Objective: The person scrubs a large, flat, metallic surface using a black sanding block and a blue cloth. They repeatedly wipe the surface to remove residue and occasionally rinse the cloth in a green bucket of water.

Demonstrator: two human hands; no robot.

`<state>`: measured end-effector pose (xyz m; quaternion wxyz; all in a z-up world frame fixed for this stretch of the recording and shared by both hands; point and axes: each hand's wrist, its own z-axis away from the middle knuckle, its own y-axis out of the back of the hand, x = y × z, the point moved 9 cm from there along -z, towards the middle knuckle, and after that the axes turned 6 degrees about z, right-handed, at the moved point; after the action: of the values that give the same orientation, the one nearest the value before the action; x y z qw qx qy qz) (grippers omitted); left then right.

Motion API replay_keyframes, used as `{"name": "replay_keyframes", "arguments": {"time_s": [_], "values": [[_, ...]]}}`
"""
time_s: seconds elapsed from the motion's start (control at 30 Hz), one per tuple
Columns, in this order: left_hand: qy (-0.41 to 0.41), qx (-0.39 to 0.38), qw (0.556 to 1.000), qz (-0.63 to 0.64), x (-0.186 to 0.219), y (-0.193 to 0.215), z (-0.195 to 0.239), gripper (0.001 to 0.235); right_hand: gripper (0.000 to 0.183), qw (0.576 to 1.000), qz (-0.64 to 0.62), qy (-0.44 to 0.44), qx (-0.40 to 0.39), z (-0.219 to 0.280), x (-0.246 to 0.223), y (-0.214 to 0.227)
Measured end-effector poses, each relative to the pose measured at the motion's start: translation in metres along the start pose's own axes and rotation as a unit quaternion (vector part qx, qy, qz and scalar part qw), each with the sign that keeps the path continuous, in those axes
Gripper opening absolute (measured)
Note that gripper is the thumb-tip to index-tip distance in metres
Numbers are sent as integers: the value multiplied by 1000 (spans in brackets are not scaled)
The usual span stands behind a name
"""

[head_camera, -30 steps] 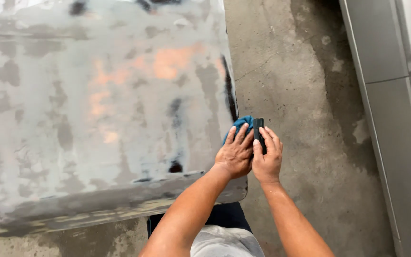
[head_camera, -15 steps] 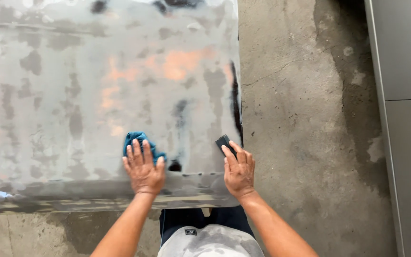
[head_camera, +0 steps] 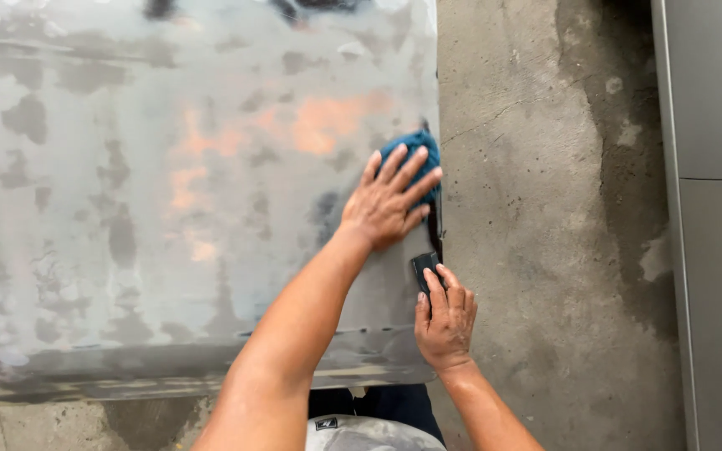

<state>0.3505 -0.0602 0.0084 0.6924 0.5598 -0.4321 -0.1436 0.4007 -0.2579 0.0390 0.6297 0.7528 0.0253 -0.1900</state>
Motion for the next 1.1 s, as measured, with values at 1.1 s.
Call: {"name": "replay_keyframes", "arguments": {"time_s": [1.1], "values": [[423, 163, 891, -21, -351, 152, 268, 79, 57, 924, 72, 375, -38, -112, -195, -109]]}}
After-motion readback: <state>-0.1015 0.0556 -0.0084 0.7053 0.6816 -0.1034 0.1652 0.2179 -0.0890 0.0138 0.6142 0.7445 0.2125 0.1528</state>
